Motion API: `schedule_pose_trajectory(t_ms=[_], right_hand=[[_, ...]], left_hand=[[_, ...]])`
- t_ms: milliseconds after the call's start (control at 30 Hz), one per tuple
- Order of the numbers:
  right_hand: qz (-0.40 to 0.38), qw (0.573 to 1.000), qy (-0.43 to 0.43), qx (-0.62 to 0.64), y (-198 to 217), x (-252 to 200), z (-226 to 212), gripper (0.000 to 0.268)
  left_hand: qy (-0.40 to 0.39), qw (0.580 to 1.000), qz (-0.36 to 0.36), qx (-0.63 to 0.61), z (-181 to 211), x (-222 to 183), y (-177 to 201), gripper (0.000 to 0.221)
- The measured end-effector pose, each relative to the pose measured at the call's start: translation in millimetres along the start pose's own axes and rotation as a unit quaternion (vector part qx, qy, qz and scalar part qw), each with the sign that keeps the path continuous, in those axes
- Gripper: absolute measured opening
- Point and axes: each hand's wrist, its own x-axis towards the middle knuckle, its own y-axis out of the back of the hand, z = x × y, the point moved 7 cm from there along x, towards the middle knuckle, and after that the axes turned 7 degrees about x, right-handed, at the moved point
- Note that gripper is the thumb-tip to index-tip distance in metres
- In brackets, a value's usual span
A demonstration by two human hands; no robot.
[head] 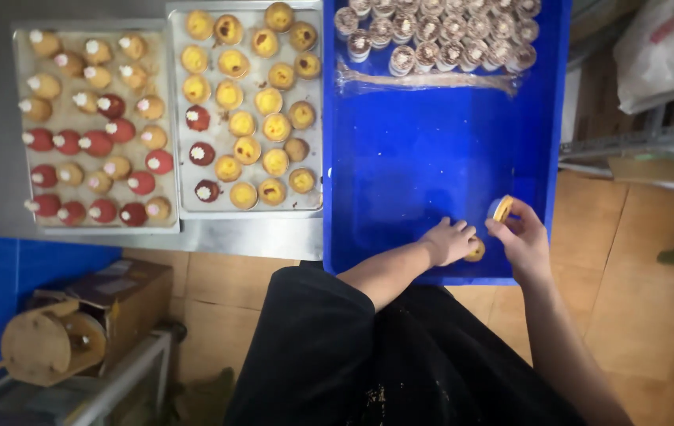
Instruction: The person transfers tarts from a blue container onto a metal tray by hand, spreads plastic wrap over the bottom of the container, and arranges tarts back inside the container on top of the plastic.
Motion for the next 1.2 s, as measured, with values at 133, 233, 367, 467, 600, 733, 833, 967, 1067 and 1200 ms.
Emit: schedule_pose_trajectory(t_ms=[133,233,367,467,600,733,833,967,1067,1200], right_hand=[[-0.006,0.998,0.016,-0.058,-21.7,22.4,-27.8,0.061],[-0.010,0.996,0.043,-0.080,-32.8,21.6,-42.6,0.062],[-0.033,0.998,0.054,-0.002,-42.8,6.3,-49.5,0.061],[-0.039,0.998,0.047,0.035,-59.4,-1.1,-58.2,0.061],[-0.061,0.998,0.032,-0.003,-115.6,6.8,-62.9,0.063],[-0.166,0.956,0.163,-0.181,-220.8,22.3,-82.8,0.065],[-0.228,0.904,0.244,-0.266,-305.8,32.9,-99.3,0.068],[-0.295,0.798,0.273,-0.450,-406.2,48.2,-96.7,0.073],[-0.343,0.727,0.233,-0.547,-452.6,55.7,-71.5,0.075],[-0.366,0.675,0.214,-0.604,-476.8,56.0,-50.5,0.076]], left_hand=[[-0.027,0.990,0.134,-0.038,6.9,10.0,6.9,0.048],[-0.053,0.991,0.118,-0.015,17.8,27.6,-5.0,0.041],[-0.047,0.996,0.051,-0.064,14.7,26.1,-7.7,0.035],[-0.016,0.966,0.161,-0.201,-9.2,-23.9,43.3,0.053],[0.045,0.913,0.254,-0.315,-57.1,-143.2,115.3,0.055],[0.217,0.863,0.321,-0.323,-131.6,-284.4,137.4,0.047],[0.301,0.840,0.406,-0.198,-183.7,-358.6,133.0,0.058],[0.379,0.865,0.316,-0.089,-229.3,-384.4,87.9,0.062],[0.369,0.890,0.257,-0.073,-243.8,-373.7,56.1,0.060],[0.363,0.897,0.246,-0.060,-248.1,-365.1,49.8,0.061]])
